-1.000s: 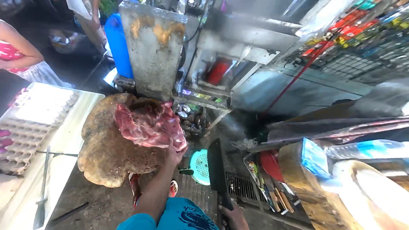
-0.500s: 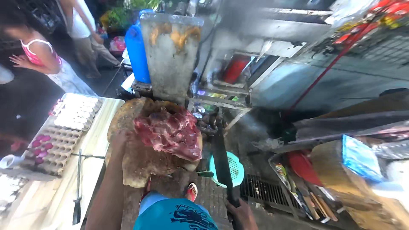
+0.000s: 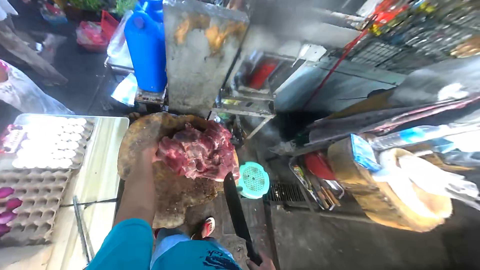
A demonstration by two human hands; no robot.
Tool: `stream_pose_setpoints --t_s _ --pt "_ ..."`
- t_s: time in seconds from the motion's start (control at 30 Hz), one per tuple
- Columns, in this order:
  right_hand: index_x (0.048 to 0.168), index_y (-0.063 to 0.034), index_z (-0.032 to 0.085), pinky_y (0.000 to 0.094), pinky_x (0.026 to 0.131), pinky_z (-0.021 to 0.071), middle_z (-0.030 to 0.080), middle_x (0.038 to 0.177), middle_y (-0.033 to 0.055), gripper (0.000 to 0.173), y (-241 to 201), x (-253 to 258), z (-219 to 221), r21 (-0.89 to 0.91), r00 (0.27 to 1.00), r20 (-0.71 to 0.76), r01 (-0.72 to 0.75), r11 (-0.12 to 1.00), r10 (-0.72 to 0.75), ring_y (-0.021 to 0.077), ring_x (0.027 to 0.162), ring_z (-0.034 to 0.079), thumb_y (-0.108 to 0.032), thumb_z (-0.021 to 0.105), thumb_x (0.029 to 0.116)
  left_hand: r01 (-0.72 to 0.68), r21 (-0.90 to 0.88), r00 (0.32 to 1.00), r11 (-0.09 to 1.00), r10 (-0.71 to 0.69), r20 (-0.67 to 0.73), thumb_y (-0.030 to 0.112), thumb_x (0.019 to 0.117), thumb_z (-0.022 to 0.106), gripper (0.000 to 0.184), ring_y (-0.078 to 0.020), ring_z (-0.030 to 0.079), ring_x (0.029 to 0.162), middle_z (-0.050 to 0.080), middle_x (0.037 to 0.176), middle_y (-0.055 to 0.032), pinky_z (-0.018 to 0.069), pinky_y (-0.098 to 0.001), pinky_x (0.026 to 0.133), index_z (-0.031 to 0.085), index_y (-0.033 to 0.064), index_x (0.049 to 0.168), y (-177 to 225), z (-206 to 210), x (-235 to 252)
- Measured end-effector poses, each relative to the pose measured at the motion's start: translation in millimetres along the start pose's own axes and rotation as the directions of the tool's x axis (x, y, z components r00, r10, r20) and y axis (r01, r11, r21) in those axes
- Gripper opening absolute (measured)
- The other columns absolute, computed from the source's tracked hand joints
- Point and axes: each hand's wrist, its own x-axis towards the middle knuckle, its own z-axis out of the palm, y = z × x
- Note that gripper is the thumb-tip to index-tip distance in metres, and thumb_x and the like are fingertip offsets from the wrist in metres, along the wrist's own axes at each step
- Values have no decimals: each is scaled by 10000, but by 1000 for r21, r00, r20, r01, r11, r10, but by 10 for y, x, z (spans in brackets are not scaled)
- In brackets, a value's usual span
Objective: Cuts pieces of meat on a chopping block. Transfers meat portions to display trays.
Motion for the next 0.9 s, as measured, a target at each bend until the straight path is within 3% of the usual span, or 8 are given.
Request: stream_pose_setpoints --t_s 0.1,0.2,0.37,0.5,0.6,0.67,0.77,0.9 --pt "1266 18 642 559 829 577 711 1029 222 465 43 111 81 -39 999 13 -39 998 39 329 879 706 -236 747 890 10 88 982 996 -26 188 701 975 449 667 -306 680 909 696 1050 -150 569 -540 785 636 113 1229 1 77 50" --pt "1272 -6 629 518 734 589 705 946 188 442 112 235 144 19 996 30 -80 997 80 295 764 693 -235 730 908 -183 254 955 950 110 276 588 1009 523 556 -256 671 1030 698 1161 -120 552 -489 892 648 123 1288 -24 194 8" --pt "1311 -37 621 552 819 579 715 1022 197 499 183 343 49 -77 995 89 -42 996 49 321 871 707 -309 740 910 -461 263 887 848 429 170 421 942 713 467 -251 704 1011 726 1099 -149 581 -497 911 680 57 1233 -556 604 -363" --pt "1264 -6 634 538 857 564 709 1028 191 449 169 402 -130 -96 990 139 13 995 1 310 906 697 -297 727 935 -467 394 811 792 561 -165 389 910 718 516 -318 668 1067 682 1148 -200 555 -529 935 636 0 1238 -1264 1337 -1212" --pt "1204 -28 598 389 666 568 666 829 86 321 259 472 -253 127 976 217 -38 991 9 183 693 648 -219 675 957 -472 566 691 675 683 -238 342 888 718 533 -392 520 1320 471 1485 -251 487 -526 1055 608 22 1300 -1706 2022 -1407" --pt "1182 -34 562 340 568 553 626 756 67 256 289 552 -342 250 962 274 -78 965 7 158 592 611 -169 637 978 -382 673 619 634 716 -323 378 931 649 501 -432 500 1343 416 1553 -251 476 -578 1028 609 67 1323 -1693 2188 -1254" --pt "1159 -56 587 359 555 555 628 745 71 277 350 670 -453 117 959 282 -23 993 -11 172 576 612 -241 659 966 -216 655 690 724 587 -422 412 930 625 544 -393 494 1360 489 1505 -189 465 -598 1042 595 98 1374 -1331 1901 -1107" --pt "1244 -77 608 464 650 585 680 866 123 415 486 834 -424 -112 963 262 94 989 -62 246 676 667 -343 688 936 -283 482 850 829 450 -275 433 1043 537 494 -370 643 1185 663 1275 -225 516 -588 1003 617 49 1344 -1016 938 -913"
